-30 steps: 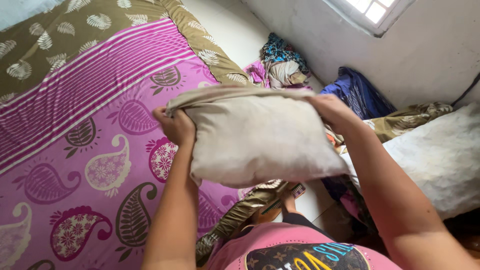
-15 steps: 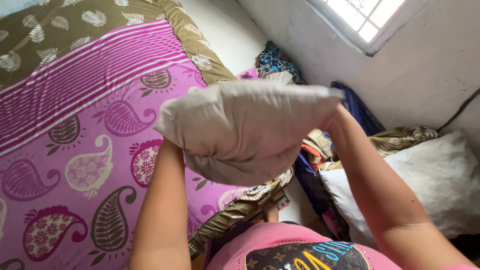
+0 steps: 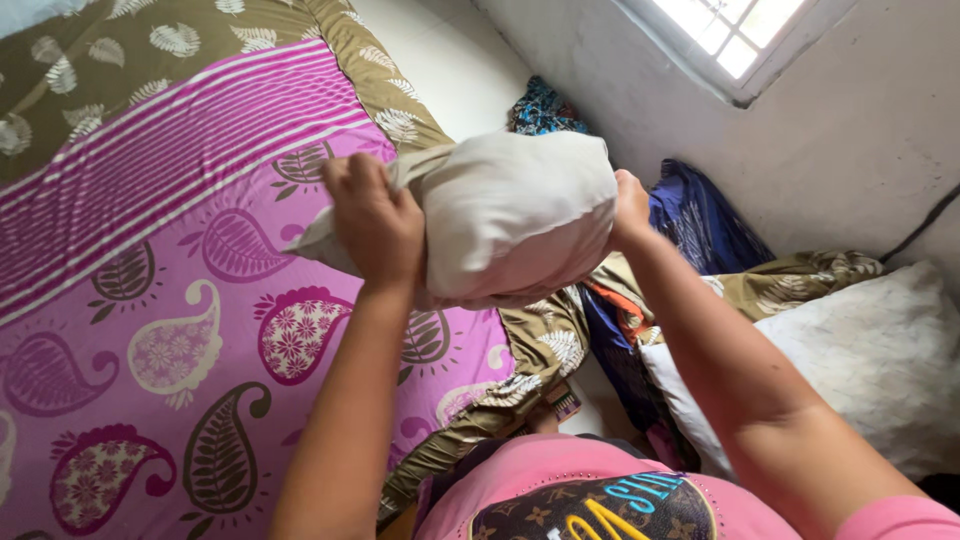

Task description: The person smooths and tucks a patterned bedsheet onto a mattress, then places a pillow into a pillowcase and sets it on the bed. The person handles the sheet and pillow by hand in a bedroom.

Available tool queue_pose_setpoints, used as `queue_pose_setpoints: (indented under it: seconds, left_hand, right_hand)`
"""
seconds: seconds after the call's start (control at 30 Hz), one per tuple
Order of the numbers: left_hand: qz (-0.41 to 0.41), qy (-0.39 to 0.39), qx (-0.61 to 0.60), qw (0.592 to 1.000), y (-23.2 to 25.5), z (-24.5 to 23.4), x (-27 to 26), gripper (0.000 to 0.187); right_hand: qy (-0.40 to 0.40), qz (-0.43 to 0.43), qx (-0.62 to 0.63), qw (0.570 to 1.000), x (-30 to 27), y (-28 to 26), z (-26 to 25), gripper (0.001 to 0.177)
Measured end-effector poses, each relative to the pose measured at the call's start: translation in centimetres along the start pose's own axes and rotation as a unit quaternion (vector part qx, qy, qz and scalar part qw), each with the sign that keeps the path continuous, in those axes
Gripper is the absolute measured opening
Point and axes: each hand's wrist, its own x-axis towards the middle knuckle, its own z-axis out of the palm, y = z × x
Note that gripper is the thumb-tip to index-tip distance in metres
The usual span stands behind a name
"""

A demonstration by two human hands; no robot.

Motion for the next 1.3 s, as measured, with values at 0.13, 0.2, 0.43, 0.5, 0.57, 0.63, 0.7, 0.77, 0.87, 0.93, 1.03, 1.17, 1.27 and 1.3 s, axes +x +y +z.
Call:
queue_pose_setpoints:
  seconds: [0.13,0.2,0.43,0.5,0.57,0.63,0.7,0.77,0.87,0.93,1.03,1.17,1.27,1.3]
  left_hand:
    - [-0.017,0.093,0.134,0.986,-1.5,-3.3,0.8,0.027]
    - [-0.060,0.135,0.184,0.972,-2.7,-7.5,1.2,0.027]
    - [-0.102,0.119,-0.051,0.986,-7.2,-5.2,3.1,0.028]
    - [-0.135,0.061,-0.256,0.955,-5.4,-5.7,2.8,0.029]
    - [-0.147,0.006,-0.344,0.927,-2.7,-7.4,1.4,0.028]
    - [-0.082,-0.050,-0.204,0.974,-1.0,-6.9,0.2,0.034]
    - [-0.030,-0.037,-0.028,0.998,-0.9,-5.6,-0.4,0.040]
    - [0.013,0.045,0.183,0.982,-1.9,-4.4,0.1,0.050]
    - [-0.065,0.152,0.389,0.906,-5.0,-5.9,1.4,0.024]
    - [-0.115,0.223,0.512,0.821,-6.8,-7.1,2.5,0.011]
    - [-0.001,0.237,0.309,0.921,-8.1,-8.2,3.6,0.014]
    - [0.014,0.103,-0.164,0.981,-8.4,-9.9,3.0,0.045]
    - [0.111,0.238,0.242,0.934,-8.5,-10.4,3.1,0.028]
    - [0.083,0.284,0.357,0.886,-8.8,-10.1,3.1,0.025]
  right_hand:
    - [-0.157,-0.010,0.082,0.984,-0.8,-4.9,-2.6,0.027]
    - [-0.143,-0.082,0.069,0.984,-2.2,-6.5,-3.2,0.021]
    - [-0.068,-0.041,-0.136,0.987,-2.2,-5.9,-0.4,0.009]
    - [0.020,-0.043,-0.167,0.985,-1.4,-4.9,-1.7,0.016]
    - [0.074,-0.063,-0.199,0.975,-0.7,-3.9,-2.3,0.028]
    - [0.095,-0.099,-0.230,0.963,-0.3,-3.2,-2.2,0.032]
    - [-0.008,-0.082,-0.125,0.989,-0.5,-2.9,-1.9,0.019]
    - [-0.088,-0.035,-0.017,0.995,-0.7,-3.8,-1.1,0.019]
    - [-0.152,0.032,0.079,0.985,-2.4,-5.4,-1.0,0.029]
    - [-0.171,-0.003,0.068,0.983,-3.9,-6.3,0.2,0.024]
    - [-0.311,0.052,0.232,0.920,-4.8,-7.7,-0.6,0.025]
    - [-0.144,0.020,0.227,0.963,-3.0,-8.2,-3.4,0.022]
    - [-0.089,-0.014,0.301,0.949,-1.0,-7.1,-3.4,0.038]
    - [-0.114,-0.034,0.307,0.944,-0.7,-6.5,-3.2,0.038]
